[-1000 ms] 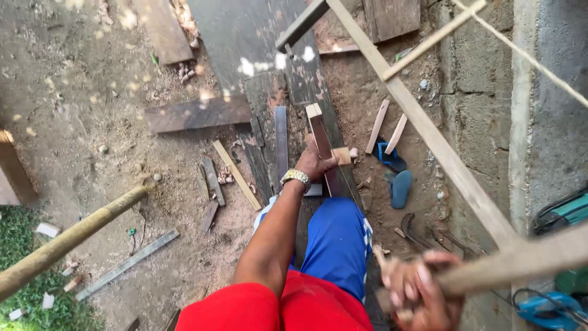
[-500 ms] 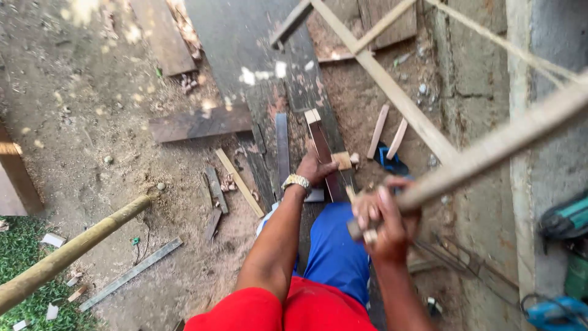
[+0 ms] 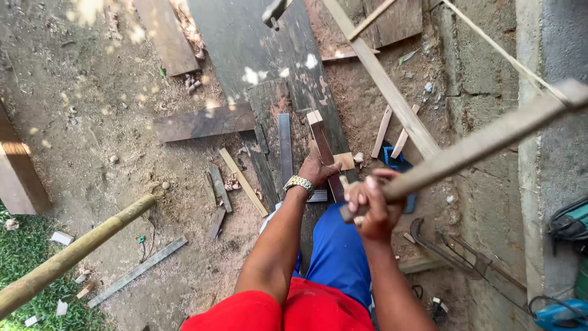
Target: Sawing a small piece of wood or plywood strip manually using a hand-made frame saw.
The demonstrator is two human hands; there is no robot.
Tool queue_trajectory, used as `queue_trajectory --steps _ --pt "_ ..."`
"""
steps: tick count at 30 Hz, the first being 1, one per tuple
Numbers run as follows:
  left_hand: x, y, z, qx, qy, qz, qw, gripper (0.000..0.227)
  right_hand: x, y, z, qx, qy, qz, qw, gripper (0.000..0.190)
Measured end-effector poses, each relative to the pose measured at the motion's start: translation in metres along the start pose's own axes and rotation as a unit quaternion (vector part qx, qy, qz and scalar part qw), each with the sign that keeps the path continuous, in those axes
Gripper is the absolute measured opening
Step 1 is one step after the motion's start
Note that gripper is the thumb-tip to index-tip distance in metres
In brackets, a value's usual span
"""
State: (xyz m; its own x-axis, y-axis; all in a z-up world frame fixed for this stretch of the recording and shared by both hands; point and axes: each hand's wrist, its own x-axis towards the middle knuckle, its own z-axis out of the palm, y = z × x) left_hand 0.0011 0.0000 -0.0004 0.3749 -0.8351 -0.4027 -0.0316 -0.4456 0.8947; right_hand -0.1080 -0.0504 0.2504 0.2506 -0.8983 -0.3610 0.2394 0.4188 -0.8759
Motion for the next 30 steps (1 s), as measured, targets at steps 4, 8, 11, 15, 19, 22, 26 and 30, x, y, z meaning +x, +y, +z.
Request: queue_trajectory --steps 4,8,11,15,19,22,26,30 --pt "-0.006 0.007 -0.001 0.003 -0.014 -0.066 0.998 0.087 -0.011 -0.019 0.005 0.004 -0.03 -0.024 0.999 0.018" --pt "0.001 0.0 0.0 0.033 -0.002 -0.037 0.999 0.081 -0.069 -0.062 -0.025 0.004 0.004 -0.008 1.0 0.014" --pt "-0.003 0.0 0.003 0.035 -0.008 -0.05 0.998 0.083 -0.102 -0.069 -0.052 0.01 0.018 -0.015 1.0 0.015" --pt "-0.001 0.004 -0.003 0.043 -0.032 -0.103 0.993 0.087 -0.078 -0.031 -0.063 0.04 0.05 -0.005 0.998 0.029" --pt "0.009 -0.003 -0.001 0.05 -0.033 -0.099 0.993 0.087 0.001 0.02 -0.02 0.042 0.026 -0.001 0.999 0.022" --pt "0.003 -0.026 0.002 0.06 -0.022 -0.025 0.998 0.097 0.024 0.014 0.01 0.029 -0.02 -0.018 0.999 0.017" --pt "0.007 -0.007 -0.018 0.031 -0.066 -0.077 0.994 0.086 0.027 -0.02 0.031 0.084 -0.06 0.005 0.995 0.018" --pt "0.007 0.004 -0.068 -0.029 -0.078 0.035 0.996 0.08 0.007 -0.052 0.038 0.143 -0.069 0.008 0.987 0.019"
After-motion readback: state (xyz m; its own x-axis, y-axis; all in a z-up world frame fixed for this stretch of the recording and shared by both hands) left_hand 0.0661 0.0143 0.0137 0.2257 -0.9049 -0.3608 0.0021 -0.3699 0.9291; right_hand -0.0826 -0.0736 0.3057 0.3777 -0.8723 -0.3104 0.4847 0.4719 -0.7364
